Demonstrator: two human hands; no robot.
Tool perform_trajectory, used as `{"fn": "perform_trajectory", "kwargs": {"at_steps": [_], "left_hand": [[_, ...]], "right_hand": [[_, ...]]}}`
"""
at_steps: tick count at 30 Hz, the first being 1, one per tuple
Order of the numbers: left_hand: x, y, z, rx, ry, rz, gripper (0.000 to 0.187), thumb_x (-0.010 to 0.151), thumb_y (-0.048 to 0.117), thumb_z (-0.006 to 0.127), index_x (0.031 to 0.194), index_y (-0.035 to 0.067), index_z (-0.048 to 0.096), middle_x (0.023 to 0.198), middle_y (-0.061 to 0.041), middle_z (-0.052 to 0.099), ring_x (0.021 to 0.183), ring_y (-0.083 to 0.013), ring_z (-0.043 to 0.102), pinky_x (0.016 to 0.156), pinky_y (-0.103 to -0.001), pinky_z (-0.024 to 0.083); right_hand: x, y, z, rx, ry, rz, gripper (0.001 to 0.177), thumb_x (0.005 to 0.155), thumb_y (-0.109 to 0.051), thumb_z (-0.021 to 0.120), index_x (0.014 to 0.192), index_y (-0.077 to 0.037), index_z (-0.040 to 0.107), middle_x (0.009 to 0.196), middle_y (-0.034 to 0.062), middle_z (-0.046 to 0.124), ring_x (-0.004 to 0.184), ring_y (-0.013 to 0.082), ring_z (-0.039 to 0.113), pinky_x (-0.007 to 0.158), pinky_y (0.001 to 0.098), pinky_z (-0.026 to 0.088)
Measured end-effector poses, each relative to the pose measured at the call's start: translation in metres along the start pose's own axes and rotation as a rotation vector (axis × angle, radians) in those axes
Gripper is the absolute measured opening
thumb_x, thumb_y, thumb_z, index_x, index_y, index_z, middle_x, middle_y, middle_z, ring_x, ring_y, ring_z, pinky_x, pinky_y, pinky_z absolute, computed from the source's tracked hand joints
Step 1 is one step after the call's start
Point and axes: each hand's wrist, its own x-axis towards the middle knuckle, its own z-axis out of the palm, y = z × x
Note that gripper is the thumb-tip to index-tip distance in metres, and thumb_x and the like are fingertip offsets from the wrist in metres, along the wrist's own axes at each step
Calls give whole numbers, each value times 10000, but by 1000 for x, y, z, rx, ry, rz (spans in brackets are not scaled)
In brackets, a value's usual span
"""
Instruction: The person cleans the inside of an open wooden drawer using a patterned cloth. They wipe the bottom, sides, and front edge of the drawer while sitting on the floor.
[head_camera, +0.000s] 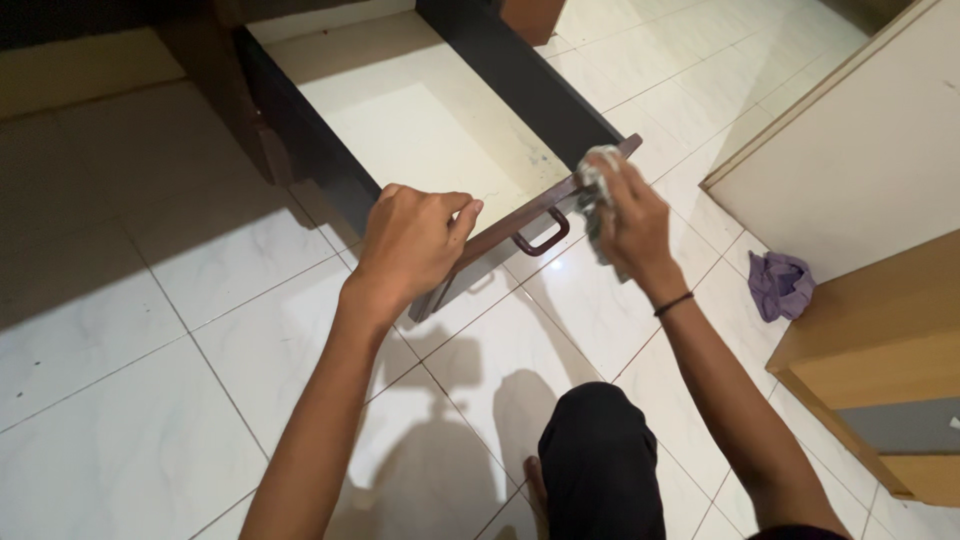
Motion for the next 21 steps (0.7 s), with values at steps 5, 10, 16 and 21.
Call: {"fn": "perform_trajectory", "kwargs": {"at_steps": [5,10,16,21], "left_hand": [[-2,-1,3,-11,30,12,288,998,266,606,942,61,801,585,-185,639,627,-375,649,881,-452,500],[0,3,-1,31,-18,-38,300,990,260,595,903,64,804,541,-183,642,571,-365,638,950,-446,472],[-1,0,1,37,-14,-6,311,1008,250,574,922,61,806,518,-167,634,548,-341,615,922,-428,458],[-1,0,2,3,-15,-34,314,998,260,567,928,72,808,502,-151,634,514,-318,607,923,-411,454]], "right_hand": [[1,13,-9,-49,-43,69,556,945,26,625,1467,-163,596,1467,170,609,1148,364,701,986,434,594],[-19,-1,10,-23,11,-100,601,921,-30,657,1488,-212,570,1491,149,583,1263,402,673,1046,418,531],[-2,18,18,17,-36,448,497,1031,-19,517,1496,-195,528,1550,141,549,919,301,756,815,340,640],[-22,28,31,-74,30,119,546,1004,-8,583,1511,-195,500,1519,143,585,924,287,739,798,339,633]]}}
